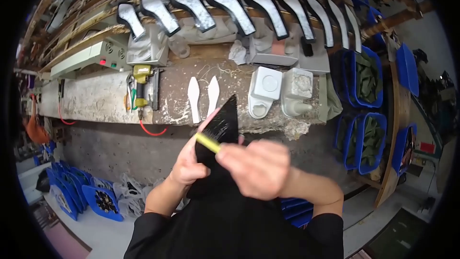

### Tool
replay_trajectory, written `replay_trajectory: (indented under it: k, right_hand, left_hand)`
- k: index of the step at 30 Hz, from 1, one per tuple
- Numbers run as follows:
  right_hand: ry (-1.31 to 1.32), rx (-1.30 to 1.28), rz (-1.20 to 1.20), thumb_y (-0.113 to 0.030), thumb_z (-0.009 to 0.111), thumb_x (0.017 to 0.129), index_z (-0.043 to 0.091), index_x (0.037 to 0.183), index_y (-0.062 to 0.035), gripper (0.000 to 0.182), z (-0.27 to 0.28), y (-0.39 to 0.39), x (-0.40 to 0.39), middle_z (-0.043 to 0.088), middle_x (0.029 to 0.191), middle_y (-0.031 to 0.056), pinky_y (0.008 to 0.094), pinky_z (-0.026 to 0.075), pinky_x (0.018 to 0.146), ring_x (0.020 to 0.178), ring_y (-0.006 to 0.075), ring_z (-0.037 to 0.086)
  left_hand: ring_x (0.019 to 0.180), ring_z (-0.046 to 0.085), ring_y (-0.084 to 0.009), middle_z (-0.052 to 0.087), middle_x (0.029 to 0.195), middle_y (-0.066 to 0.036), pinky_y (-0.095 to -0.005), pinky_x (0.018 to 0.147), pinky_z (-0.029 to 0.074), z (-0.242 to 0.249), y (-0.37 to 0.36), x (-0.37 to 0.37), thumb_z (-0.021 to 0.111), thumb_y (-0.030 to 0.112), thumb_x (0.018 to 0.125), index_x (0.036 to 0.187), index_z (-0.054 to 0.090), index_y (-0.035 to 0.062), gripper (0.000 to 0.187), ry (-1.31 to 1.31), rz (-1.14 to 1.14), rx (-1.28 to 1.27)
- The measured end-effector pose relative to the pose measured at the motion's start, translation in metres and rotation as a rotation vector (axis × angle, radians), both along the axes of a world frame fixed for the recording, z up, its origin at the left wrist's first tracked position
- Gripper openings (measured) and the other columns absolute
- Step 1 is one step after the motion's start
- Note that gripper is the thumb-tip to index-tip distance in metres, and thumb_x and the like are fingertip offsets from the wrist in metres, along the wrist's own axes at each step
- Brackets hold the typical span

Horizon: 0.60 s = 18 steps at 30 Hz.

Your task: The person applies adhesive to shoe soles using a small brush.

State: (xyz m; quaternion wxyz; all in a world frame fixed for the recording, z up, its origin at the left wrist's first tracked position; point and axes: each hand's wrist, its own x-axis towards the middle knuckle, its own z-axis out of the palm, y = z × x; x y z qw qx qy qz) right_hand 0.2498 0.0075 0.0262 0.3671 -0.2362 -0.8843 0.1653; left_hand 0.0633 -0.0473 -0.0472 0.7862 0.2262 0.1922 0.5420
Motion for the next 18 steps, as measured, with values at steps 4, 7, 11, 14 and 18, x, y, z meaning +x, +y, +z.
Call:
replay_trajectory:
  k: [4, 7, 11, 14, 18]
  right_hand:
    - [0.065, -0.093, 0.019, 0.009, 0.071, 0.076, 0.073, 0.106, 0.0005, 0.031, 0.002, -0.008, 0.000, 0.077, 0.107, 0.0173, 0.0265, 0.049, 0.054, 0.059, 0.0162, 0.059]
    - [0.052, -0.083, 0.037, 0.010, 0.071, 0.076, 0.073, 0.107, 0.0007, 0.033, -0.009, 0.001, 0.003, 0.077, 0.106, 0.0173, 0.0266, 0.049, 0.055, 0.059, 0.0166, 0.059]
    - [0.022, -0.064, -0.027, 0.013, 0.070, 0.074, 0.073, 0.108, 0.0011, 0.037, -0.034, 0.003, 0.012, 0.077, 0.105, 0.0174, 0.0267, 0.049, 0.056, 0.059, 0.0176, 0.058]
    - [0.020, -0.061, -0.035, 0.014, 0.070, 0.073, 0.073, 0.109, 0.0013, 0.038, -0.032, -0.001, 0.005, 0.077, 0.103, 0.0172, 0.0265, 0.049, 0.056, 0.059, 0.0179, 0.058]
    - [0.057, -0.073, -0.013, 0.014, 0.070, 0.074, 0.073, 0.108, 0.0019, 0.037, -0.016, -0.004, -0.011, 0.077, 0.099, 0.0163, 0.0256, 0.049, 0.057, 0.060, 0.0181, 0.058]
  left_hand:
    - [0.149, 0.042, -0.0263, 0.036, 0.166, -0.015, -0.0458, 0.126, 0.032, -0.001, 0.010, -0.001, 0.041, -0.012, 0.055, 0.167, 0.018, 0.0070, 0.116, -0.087, 0.061, -0.069]
    - [0.145, 0.047, -0.0248, 0.038, 0.165, -0.014, -0.0476, 0.124, 0.037, 0.001, 0.006, -0.007, 0.040, -0.015, 0.055, 0.168, 0.018, 0.0099, 0.117, -0.155, 0.078, -0.359]
    - [0.142, 0.049, -0.0248, 0.041, 0.164, -0.013, -0.0471, 0.124, 0.038, -0.005, -0.008, 0.002, 0.041, -0.016, 0.055, 0.167, 0.021, 0.0095, 0.116, -0.207, 0.065, -0.260]
    - [0.142, 0.050, -0.0251, 0.042, 0.163, -0.012, -0.0468, 0.123, 0.038, -0.008, -0.009, 0.005, 0.043, -0.016, 0.058, 0.166, 0.023, 0.0092, 0.113, -0.187, 0.046, -0.209]
    - [0.143, 0.050, -0.0260, 0.045, 0.162, -0.012, -0.0463, 0.124, 0.038, -0.006, -0.001, 0.000, 0.045, -0.013, 0.067, 0.165, 0.027, 0.0084, 0.101, -0.048, 0.057, -0.149]
